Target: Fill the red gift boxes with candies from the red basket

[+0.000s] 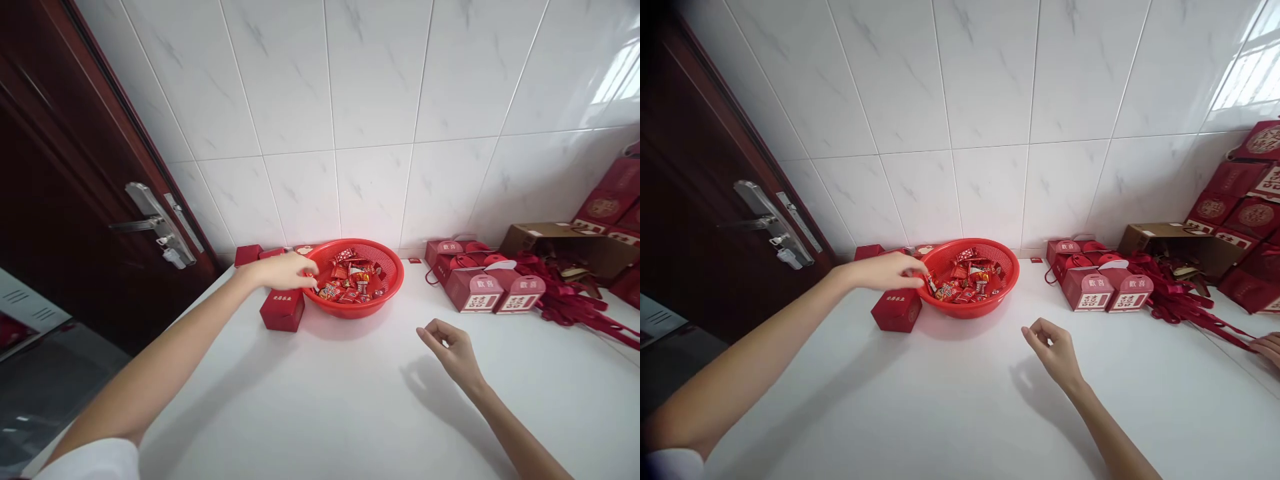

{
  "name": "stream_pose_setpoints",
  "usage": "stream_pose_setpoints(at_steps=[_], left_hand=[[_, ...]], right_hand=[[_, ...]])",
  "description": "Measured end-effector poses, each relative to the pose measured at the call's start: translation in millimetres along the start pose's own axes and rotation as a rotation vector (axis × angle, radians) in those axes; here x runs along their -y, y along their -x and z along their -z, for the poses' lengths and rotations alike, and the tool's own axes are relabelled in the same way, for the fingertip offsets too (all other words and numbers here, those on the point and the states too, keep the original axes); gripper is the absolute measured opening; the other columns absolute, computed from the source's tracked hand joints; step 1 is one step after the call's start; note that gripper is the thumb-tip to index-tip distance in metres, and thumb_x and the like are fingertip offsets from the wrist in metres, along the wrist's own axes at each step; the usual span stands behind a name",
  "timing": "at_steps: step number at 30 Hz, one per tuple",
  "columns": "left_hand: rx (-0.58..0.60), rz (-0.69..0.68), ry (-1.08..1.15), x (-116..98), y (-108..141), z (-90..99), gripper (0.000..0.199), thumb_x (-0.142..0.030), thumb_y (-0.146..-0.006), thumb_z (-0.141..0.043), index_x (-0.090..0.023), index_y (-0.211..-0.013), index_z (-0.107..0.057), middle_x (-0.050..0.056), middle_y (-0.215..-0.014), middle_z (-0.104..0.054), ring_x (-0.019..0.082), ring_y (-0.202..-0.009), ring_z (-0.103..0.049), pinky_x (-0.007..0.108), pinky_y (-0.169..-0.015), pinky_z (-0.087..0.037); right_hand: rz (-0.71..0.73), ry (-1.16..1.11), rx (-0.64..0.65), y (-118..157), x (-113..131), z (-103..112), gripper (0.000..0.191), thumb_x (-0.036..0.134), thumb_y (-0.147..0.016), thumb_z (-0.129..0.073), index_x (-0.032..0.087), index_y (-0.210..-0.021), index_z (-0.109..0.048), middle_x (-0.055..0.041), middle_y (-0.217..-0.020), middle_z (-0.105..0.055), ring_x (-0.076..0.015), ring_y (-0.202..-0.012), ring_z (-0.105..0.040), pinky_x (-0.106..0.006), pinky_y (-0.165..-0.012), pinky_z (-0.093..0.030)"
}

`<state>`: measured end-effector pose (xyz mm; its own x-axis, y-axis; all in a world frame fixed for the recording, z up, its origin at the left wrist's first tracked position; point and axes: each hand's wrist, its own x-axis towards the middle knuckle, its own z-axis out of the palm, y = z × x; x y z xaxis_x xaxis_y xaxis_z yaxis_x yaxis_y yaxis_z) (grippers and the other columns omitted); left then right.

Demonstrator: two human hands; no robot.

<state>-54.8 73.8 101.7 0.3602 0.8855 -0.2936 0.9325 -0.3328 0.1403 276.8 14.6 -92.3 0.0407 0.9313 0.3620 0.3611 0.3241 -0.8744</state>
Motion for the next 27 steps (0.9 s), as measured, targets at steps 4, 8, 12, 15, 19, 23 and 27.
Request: stream_pose_setpoints(at_steps=[4, 8, 12, 15, 19, 23, 27], left_hand=[[-0.089, 0.284, 0.028, 44.8, -5.3, -12.6, 0.058, -0.044, -0.088, -0.056, -0.006, -0.132, -0.054, 0.019, -0.136, -0.060, 0.032, -0.120, -0.058, 0.036, -0.098, -0.045], [-0.090, 0.431, 0.153, 65.7, -21.5, -55.6, 0.093, -0.049, -0.076, -0.070, -0.009, -0.151, -0.033, 0.025, -0.158, -0.033, 0.039, -0.141, -0.041, 0.041, -0.106, -0.043], [-0.099, 0.463, 0.369, 71.1, -13.5, -75.1, 0.104, -0.035, -0.067, -0.073, -0.016, -0.157, -0.023, 0.019, -0.157, -0.039, 0.035, -0.138, -0.047, 0.037, -0.102, -0.047], [-0.039, 0.448, 0.508, 72.9, 18.7, -66.9, 0.110, -0.034, -0.058, -0.077, -0.020, -0.156, -0.028, 0.015, -0.151, -0.049, 0.035, -0.129, -0.055, 0.036, -0.094, -0.053], [-0.072, 0.027, 0.665, 63.2, 65.5, -52.5, 0.098, -0.042, -0.057, -0.081, -0.031, -0.147, -0.043, 0.007, -0.153, -0.047, 0.033, -0.134, -0.050, 0.039, -0.105, -0.047], [-0.035, -0.369, 0.711, 31.3, 72.9, -56.0, 0.096, -0.044, -0.061, -0.083, -0.033, -0.148, -0.042, 0.006, -0.157, -0.040, 0.033, -0.139, -0.044, 0.044, -0.115, -0.036], [-0.118, -0.545, 0.660, -7.2, 45.0, -74.3, 0.092, -0.039, -0.065, -0.082, -0.029, -0.147, -0.042, 0.009, -0.156, -0.038, 0.034, -0.143, -0.037, 0.045, -0.117, -0.033]], right_hand=[[-0.053, -0.044, 0.083, 2.8, -0.8, -4.8, 0.051, 0.067, -0.081, -0.059, 0.022, -0.060, -0.048, 0.0058, -0.053, -0.026, -0.0113, -0.052, -0.024, -0.027, -0.050, -0.024], [-0.092, -0.049, 0.142, 4.5, -1.2, -8.2, 0.054, 0.072, -0.081, -0.056, 0.022, -0.061, -0.051, 0.0055, -0.053, -0.025, -0.0121, -0.052, -0.023, -0.028, -0.051, -0.023], [-0.103, -0.045, 0.166, 5.0, -6.0, -12.3, 0.058, 0.076, -0.078, -0.056, 0.021, -0.060, -0.052, 0.0057, -0.052, -0.025, -0.0115, -0.051, -0.023, -0.027, -0.050, -0.023], [-0.103, -0.051, 0.192, 4.1, -9.6, -16.4, 0.056, 0.073, -0.080, -0.056, 0.020, -0.061, -0.053, 0.0059, -0.052, -0.027, -0.0111, -0.051, -0.024, -0.027, -0.050, -0.023], [-0.091, -0.084, 0.276, 3.4, -1.7, -26.6, 0.048, 0.066, -0.084, -0.057, 0.019, -0.070, -0.059, 0.0049, -0.053, -0.037, -0.0121, -0.052, -0.036, -0.027, -0.052, -0.032], [-0.094, -0.258, 0.420, 2.2, 24.1, -38.2, 0.043, 0.061, -0.089, -0.055, 0.019, -0.098, -0.064, 0.0006, -0.066, -0.058, -0.0118, -0.052, -0.046, -0.028, -0.053, -0.042], [-0.047, -0.429, 0.479, -1.1, 50.6, -41.0, 0.042, 0.059, -0.091, -0.055, 0.022, -0.109, -0.061, -0.0063, -0.094, -0.068, -0.0124, -0.056, -0.055, -0.030, -0.055, -0.050]])
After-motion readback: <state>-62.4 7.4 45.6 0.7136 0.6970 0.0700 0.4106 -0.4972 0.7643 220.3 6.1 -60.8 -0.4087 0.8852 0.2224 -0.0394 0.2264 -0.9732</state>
